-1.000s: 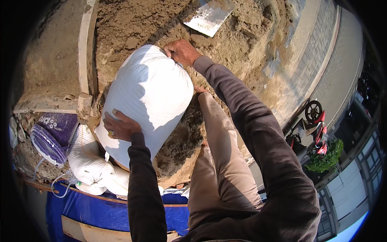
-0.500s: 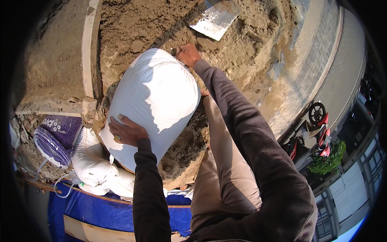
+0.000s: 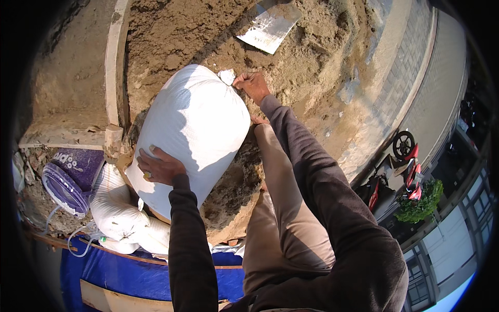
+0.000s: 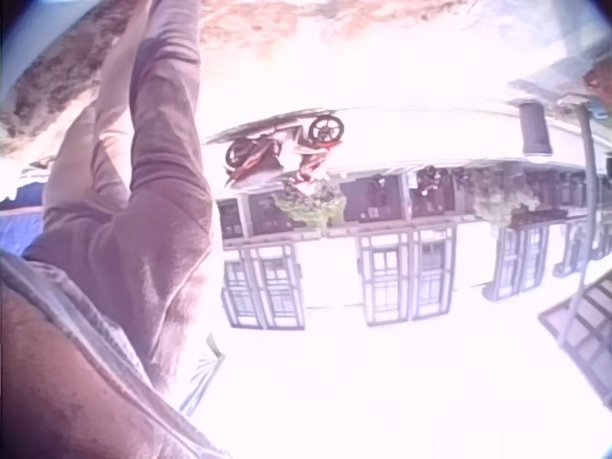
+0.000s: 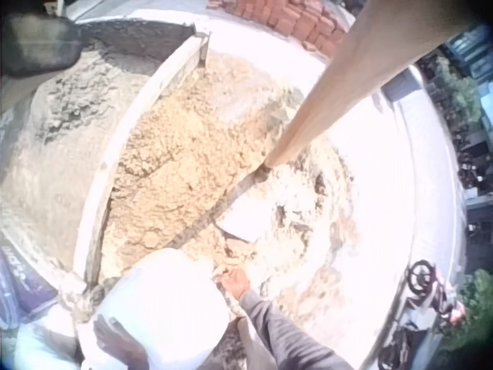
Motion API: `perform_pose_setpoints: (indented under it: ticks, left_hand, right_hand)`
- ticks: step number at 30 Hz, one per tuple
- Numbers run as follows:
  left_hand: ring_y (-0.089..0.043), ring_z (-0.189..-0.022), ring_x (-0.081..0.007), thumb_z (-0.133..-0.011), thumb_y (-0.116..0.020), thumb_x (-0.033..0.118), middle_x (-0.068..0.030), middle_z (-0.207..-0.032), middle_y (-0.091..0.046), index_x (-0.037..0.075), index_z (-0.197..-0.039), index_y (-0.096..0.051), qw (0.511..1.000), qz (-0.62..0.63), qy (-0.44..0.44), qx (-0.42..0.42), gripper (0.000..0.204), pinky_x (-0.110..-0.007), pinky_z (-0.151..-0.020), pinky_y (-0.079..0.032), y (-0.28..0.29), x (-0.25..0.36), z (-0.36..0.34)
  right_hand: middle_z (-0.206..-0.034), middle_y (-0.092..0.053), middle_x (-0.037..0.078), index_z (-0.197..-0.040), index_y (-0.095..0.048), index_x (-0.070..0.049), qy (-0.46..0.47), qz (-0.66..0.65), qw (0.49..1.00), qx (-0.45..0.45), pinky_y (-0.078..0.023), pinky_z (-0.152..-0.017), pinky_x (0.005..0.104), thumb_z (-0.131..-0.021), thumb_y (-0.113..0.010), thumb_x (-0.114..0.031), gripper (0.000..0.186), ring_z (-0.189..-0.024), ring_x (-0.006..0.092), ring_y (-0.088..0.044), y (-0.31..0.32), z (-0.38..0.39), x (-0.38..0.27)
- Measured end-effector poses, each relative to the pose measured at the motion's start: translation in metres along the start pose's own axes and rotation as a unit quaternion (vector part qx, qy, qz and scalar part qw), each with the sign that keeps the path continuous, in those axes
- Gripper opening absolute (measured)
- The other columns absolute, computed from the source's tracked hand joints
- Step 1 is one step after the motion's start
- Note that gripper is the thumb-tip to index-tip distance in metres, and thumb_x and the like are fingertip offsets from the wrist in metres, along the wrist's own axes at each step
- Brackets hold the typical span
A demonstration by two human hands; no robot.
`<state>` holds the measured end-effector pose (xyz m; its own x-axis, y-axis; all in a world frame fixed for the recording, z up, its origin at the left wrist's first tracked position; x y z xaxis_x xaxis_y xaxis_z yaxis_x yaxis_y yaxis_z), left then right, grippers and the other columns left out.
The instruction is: The person levels wet concrete in a wooden frame using a long wooden plank, then walks to a pile of sand and opens a white sack. The person then enters a cluttered room and picks up a black plastic bag and a white plastic container.
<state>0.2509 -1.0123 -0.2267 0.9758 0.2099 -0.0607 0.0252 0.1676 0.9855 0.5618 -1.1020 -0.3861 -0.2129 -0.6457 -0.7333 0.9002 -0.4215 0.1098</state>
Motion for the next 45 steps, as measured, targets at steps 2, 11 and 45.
perform_pose_setpoints:
  ticks: [2,11,45]
  left_hand:
    - [-0.035,-0.125,-0.0289,-0.094,-0.027,0.047,-0.0153,-0.133,-0.037,0.007,-0.130,-0.038,1.000,0.003,-0.003,0.001,0.055,-0.053,-0.101,-0.021,-0.001,0.000,0.000]
    - [-0.035,-0.126,-0.0284,-0.094,-0.028,0.047,-0.0144,-0.133,-0.038,0.009,-0.130,-0.040,1.000,0.006,0.003,0.014,0.053,-0.054,-0.102,-0.020,-0.002,-0.002,-0.001]
    - [-0.035,-0.123,-0.0308,-0.090,-0.035,0.047,-0.0169,-0.127,-0.044,0.008,-0.125,-0.046,0.997,-0.009,-0.009,0.074,0.053,-0.054,-0.099,-0.022,0.004,-0.005,-0.002]
  right_hand:
    - [-0.062,-0.058,0.003,-0.064,-0.057,-0.003,-0.010,-0.021,1.000,0.018,-0.039,-0.049,0.0251,-0.073,-0.063,-0.001,0.012,-0.054,0.0081,-0.049,-0.006,-0.001,0.003]
    - [-0.057,-0.052,0.000,-0.060,-0.051,-0.005,-0.009,-0.103,0.994,0.035,-0.034,-0.043,0.0253,-0.075,-0.061,-0.003,0.018,-0.049,0.0062,-0.043,-0.017,0.006,0.001]
    - [-0.075,-0.064,0.009,-0.096,-0.065,-0.005,0.008,0.390,0.912,-0.124,-0.049,-0.064,0.0296,-0.076,-0.054,-0.012,0.024,-0.068,0.0172,-0.061,0.109,0.105,0.036]
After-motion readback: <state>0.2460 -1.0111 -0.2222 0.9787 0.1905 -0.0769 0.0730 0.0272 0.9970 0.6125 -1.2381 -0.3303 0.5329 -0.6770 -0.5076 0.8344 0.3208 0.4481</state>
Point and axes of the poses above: each hand's wrist, its own z-axis away from the middle knuckle, its own y-axis out of the back of the hand, x = y × z, the point moved 5 cm from there along -z, towards the middle knuckle
